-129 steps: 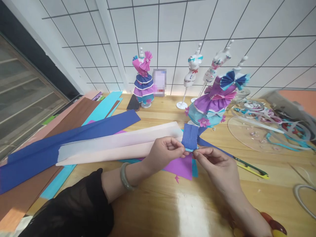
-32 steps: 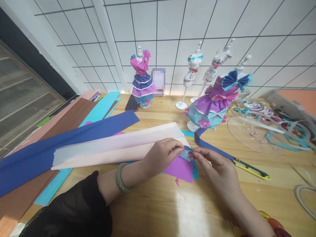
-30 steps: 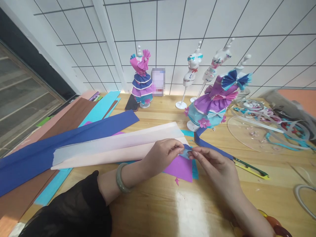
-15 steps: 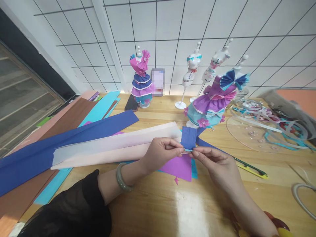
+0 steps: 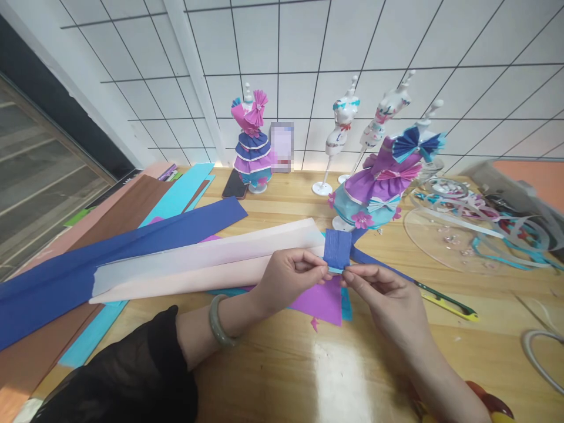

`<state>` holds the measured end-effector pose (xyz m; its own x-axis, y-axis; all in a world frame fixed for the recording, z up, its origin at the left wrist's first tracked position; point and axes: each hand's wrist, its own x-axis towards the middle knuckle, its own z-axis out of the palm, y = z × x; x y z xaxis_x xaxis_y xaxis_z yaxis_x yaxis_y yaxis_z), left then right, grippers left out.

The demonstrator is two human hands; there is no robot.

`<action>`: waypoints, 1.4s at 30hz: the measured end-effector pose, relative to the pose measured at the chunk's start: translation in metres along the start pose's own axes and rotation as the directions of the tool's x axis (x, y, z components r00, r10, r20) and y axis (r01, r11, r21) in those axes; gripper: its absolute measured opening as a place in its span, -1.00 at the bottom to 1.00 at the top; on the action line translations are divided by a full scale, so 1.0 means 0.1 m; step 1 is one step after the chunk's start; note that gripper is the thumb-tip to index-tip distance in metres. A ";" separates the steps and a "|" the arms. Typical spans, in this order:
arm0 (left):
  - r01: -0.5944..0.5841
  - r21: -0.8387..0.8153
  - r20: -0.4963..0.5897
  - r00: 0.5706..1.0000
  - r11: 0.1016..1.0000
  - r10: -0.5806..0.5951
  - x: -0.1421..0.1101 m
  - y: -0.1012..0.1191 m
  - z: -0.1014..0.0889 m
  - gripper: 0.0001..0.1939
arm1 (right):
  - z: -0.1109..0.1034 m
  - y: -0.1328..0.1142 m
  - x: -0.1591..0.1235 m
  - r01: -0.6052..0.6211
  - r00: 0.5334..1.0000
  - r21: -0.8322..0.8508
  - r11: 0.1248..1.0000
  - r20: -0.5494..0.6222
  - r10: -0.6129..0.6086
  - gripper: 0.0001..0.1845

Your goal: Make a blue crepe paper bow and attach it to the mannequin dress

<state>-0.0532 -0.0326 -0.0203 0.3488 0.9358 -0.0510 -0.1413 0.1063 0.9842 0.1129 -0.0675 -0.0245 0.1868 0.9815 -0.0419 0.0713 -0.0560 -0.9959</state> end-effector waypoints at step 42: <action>0.004 0.070 0.086 0.996 0.998 -0.011 0.01 -0.11 -0.04 -0.72 | -0.02 0.07 0.02 0.240 0.971 -0.210 0.948 0.032 -0.239 -0.82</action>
<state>-0.0547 -0.0316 -0.0315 0.4286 0.9023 -0.0466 -0.0744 0.0867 0.9935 0.1161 -0.0659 -0.0315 0.1329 0.9719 0.1943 0.3178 0.1439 -0.9372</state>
